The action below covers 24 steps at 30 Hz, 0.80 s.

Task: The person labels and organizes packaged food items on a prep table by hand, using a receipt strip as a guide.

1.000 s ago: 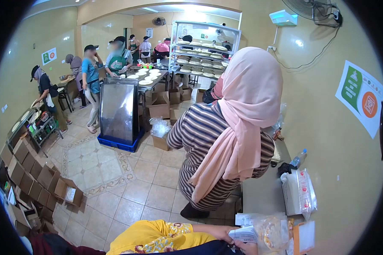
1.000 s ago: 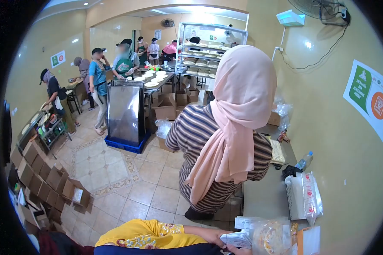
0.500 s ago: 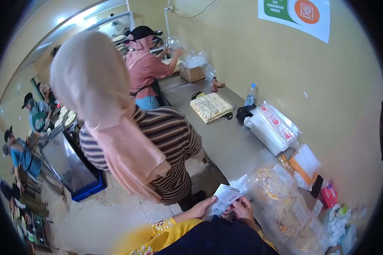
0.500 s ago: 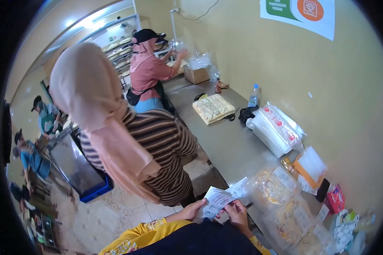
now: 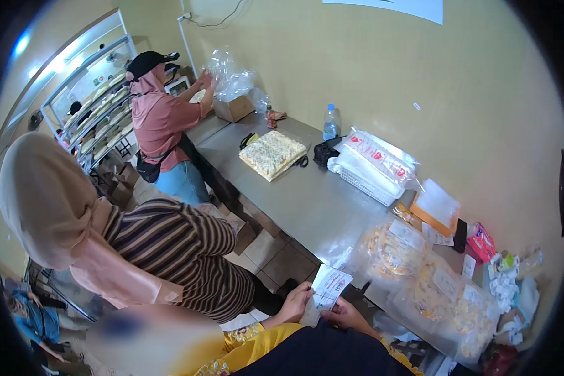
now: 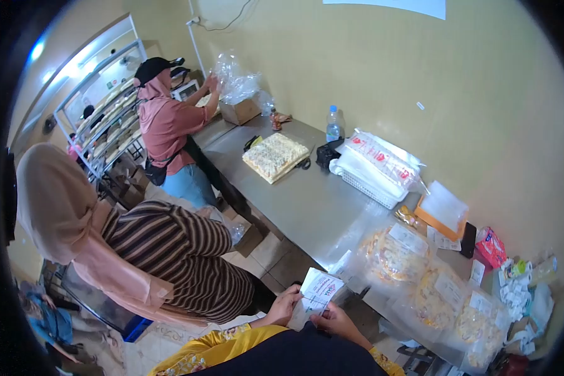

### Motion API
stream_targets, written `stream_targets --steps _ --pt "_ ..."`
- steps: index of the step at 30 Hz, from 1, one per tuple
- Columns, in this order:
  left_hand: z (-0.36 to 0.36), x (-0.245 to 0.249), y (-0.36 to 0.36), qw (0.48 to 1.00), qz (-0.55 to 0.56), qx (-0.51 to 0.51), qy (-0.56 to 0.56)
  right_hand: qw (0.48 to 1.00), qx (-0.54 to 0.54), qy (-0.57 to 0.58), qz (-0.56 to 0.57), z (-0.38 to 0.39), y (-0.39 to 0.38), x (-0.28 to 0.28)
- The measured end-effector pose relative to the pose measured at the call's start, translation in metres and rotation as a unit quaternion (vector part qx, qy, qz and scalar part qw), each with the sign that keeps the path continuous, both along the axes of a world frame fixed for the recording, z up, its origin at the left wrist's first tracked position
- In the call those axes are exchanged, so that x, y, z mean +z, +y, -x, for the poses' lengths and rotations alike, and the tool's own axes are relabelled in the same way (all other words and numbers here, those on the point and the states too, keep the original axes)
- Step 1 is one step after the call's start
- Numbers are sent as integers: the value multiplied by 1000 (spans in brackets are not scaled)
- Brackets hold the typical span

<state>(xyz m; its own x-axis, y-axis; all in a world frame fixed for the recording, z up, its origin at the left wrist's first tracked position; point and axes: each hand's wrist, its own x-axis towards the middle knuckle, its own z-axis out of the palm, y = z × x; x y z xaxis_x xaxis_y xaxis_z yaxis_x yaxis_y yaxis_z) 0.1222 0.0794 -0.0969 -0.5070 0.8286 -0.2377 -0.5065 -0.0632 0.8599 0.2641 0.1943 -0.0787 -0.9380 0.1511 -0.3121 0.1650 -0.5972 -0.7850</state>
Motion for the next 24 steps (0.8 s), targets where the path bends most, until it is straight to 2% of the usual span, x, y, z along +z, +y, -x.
stream_targets --steps 1,4,7,8,10,11,12,13,14,17,21,24 --pt "-2 -1 3 999 -4 10 49 1000 -19 -7 13 -4 -2 11" --pt "-10 13 15 999 -9 -8 -41 999 -47 -26 -1 -20 4 -6" --pt "-22 8 34 998 32 -37 -38 991 -131 -20 17 -37 5 -9" --pt "-27 15 39 995 55 -54 -59 992 -125 -31 -13 -39 10 -15" --pt "-31 25 52 992 81 -76 51 982 -159 -76 -68 -59 28 -29" --pt "-34 26 61 987 102 -100 71 978 -210 -19 -13 -66 33 -16" --pt "-42 20 67 990 118 -73 -4 958 -265 70 89 -73 40 -42" --pt "-44 15 75 989 113 -79 -46 940 -307 21 150 -88 54 -23" --pt "-45 18 72 992 81 -75 -54 915 -351 36 194 -96 58 0" --pt "-57 19 89 994 46 -78 -64 892 -416 114 134 -146 97 -1" --pt "-75 10 102 996 59 -48 -53 851 -511 83 87 -222 137 20" --pt "-96 4 119 995 85 -27 -46 827 -548 85 90 -285 184 5"
